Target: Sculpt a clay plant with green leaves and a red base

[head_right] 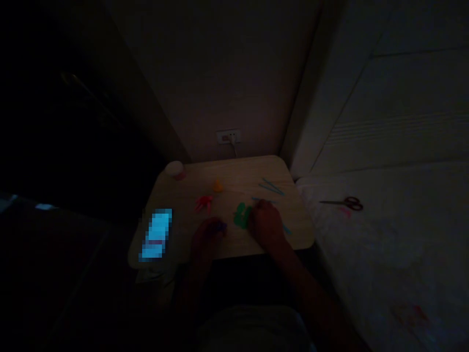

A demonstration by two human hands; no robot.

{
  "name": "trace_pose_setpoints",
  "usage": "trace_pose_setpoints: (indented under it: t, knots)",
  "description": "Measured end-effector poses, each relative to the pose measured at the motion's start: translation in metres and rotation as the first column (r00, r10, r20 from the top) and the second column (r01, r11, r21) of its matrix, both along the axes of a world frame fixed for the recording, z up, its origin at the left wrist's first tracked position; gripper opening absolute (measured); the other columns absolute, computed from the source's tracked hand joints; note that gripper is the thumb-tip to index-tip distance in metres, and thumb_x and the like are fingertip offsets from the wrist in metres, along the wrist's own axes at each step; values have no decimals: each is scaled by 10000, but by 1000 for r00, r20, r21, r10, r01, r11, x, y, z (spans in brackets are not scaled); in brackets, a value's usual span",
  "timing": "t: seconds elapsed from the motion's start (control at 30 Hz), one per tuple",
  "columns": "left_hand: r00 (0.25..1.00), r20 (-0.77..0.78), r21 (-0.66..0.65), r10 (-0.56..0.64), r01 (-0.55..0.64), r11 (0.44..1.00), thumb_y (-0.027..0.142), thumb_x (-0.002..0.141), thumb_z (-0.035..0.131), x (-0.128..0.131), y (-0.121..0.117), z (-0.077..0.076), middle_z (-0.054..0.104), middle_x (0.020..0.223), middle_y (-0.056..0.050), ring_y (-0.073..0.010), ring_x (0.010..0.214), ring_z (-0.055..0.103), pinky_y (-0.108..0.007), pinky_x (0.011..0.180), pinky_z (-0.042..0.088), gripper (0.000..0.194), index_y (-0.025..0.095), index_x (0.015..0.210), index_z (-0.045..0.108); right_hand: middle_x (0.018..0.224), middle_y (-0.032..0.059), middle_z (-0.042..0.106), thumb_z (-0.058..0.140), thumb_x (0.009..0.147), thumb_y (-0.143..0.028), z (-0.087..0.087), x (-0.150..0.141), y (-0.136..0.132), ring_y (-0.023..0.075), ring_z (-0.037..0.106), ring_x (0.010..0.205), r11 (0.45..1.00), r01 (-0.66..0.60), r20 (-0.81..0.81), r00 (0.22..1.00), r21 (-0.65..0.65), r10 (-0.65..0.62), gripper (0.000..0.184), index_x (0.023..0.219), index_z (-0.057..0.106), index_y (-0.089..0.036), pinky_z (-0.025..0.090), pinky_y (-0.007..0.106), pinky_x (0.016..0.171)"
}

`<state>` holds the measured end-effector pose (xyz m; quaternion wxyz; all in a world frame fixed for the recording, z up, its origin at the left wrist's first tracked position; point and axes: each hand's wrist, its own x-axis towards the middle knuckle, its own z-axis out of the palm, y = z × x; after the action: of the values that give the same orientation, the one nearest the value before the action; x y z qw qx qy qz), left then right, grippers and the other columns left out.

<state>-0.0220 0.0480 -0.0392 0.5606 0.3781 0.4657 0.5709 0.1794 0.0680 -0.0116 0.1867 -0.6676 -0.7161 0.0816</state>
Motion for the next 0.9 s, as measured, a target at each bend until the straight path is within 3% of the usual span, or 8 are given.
trace_pose_setpoints:
  t: [0.1,0.17,0.23,0.37,0.5,0.63,0.9]
  knots:
    - [1000,28,-12,7,-7,1000,374,687,905,2,2,-4,783,895,-48,-165,720,711,-291,704,568,444,198,1062,745,916,129,739,643,863,-207,-6,7,0,279,688,908,998,58,-346,937,11,-50,152,779,768,-185,519,399,872]
    - [1000,-3,3,31,-31,1000,418,684,913,3,3,-8,782,903,-54,-173,722,711,-298,697,573,453,197,1040,741,865,98,756,682,827,-292,-7,12,-2,270,694,849,992,110,-603,789,-54,-121,136,771,763,-198,525,392,824]
    - [998,-63,36,28,-25,999,457,700,911,3,2,-10,782,949,-71,-195,801,727,-307,739,581,447,195,1024,750,830,70,769,743,769,-375,-6,14,-5,261,687,811,983,98,-797,574,-158,-185,171,762,768,-206,517,379,786]
    - [991,-127,111,-32,46,993,484,798,858,7,-6,-5,764,1044,-87,-225,952,728,-331,867,582,396,203,1061,766,738,25,743,854,681,-428,-1,6,-13,205,625,711,945,-75,-935,188,-318,-300,240,755,790,-209,465,341,740]
    - [992,-101,169,-80,96,981,448,865,809,17,-13,10,738,1046,-76,-213,958,718,-323,873,579,338,213,1101,752,736,21,729,948,626,-449,4,-6,-17,184,593,689,916,-216,-937,-5,-339,-348,313,762,793,-214,443,332,724]
    - [996,-58,173,-61,70,982,360,862,810,25,-16,24,729,1029,-64,-210,962,717,-313,869,579,274,210,1079,734,762,8,706,964,647,-459,11,-14,-18,178,585,721,934,-234,-957,-40,-272,-289,328,766,763,-228,445,303,707]
    - [996,-77,158,-33,45,986,279,825,810,23,-18,41,731,1038,-67,-216,962,713,-305,851,587,232,208,1037,748,836,9,664,842,813,-507,21,-17,-21,199,597,794,974,-204,-981,185,-104,-66,313,808,679,-239,498,313,767]
